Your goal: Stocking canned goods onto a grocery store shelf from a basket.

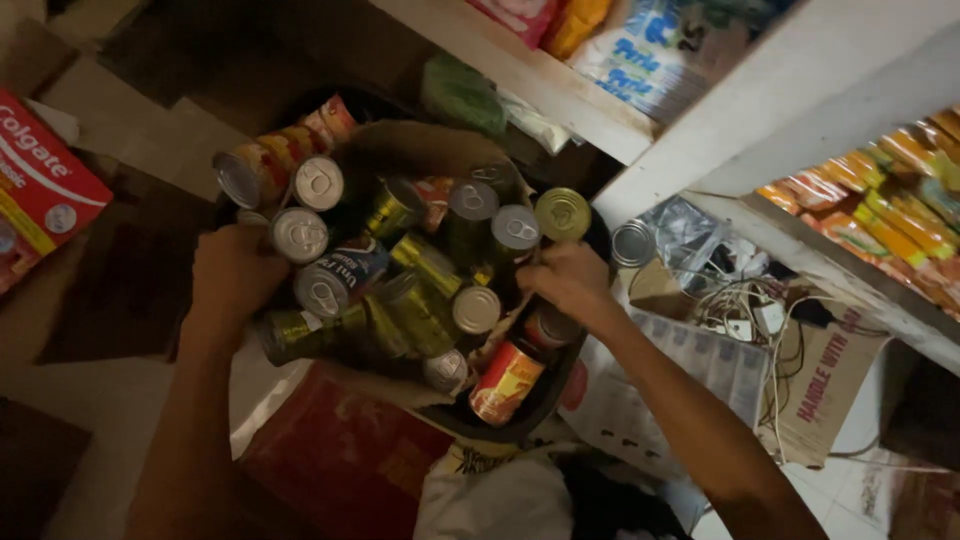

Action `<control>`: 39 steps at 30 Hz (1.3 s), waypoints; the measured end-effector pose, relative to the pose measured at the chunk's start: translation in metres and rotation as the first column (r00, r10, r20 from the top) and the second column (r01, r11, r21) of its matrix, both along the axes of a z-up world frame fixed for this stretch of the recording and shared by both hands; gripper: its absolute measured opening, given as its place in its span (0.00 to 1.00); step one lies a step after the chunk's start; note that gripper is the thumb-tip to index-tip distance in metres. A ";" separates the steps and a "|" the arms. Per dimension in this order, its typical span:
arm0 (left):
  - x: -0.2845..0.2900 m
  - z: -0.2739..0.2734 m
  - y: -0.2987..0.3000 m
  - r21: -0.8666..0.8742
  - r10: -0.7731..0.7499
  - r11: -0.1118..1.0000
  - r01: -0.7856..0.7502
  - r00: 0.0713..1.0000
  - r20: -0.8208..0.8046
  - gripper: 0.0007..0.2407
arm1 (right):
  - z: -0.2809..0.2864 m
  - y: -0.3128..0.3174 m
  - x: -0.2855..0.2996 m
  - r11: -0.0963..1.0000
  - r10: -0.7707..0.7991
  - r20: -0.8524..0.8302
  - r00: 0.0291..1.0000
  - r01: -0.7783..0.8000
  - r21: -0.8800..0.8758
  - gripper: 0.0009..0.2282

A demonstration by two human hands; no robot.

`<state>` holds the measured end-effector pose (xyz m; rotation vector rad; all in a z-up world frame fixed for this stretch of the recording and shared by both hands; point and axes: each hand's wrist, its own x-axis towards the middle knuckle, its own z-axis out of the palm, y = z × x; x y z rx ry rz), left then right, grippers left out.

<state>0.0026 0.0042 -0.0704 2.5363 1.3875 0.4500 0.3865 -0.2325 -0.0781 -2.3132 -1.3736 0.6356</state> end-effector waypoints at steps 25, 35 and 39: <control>-0.011 -0.007 0.004 -0.035 0.021 0.999 -0.009 0.940 0.341 0.09 | -0.032 0.006 0.015 0.906 0.132 0.052 0.990 -0.142 0.398 0.11; -0.011 -0.030 -0.010 -0.020 0.085 0.996 -0.085 0.905 0.417 0.09 | -0.016 0.011 0.003 0.983 0.044 0.098 0.994 -0.061 0.174 0.21; -0.012 -0.039 -0.022 0.093 0.026 0.994 -0.062 0.938 0.346 0.09 | 0.006 0.007 -0.002 0.993 0.039 0.068 0.997 -0.046 0.113 0.22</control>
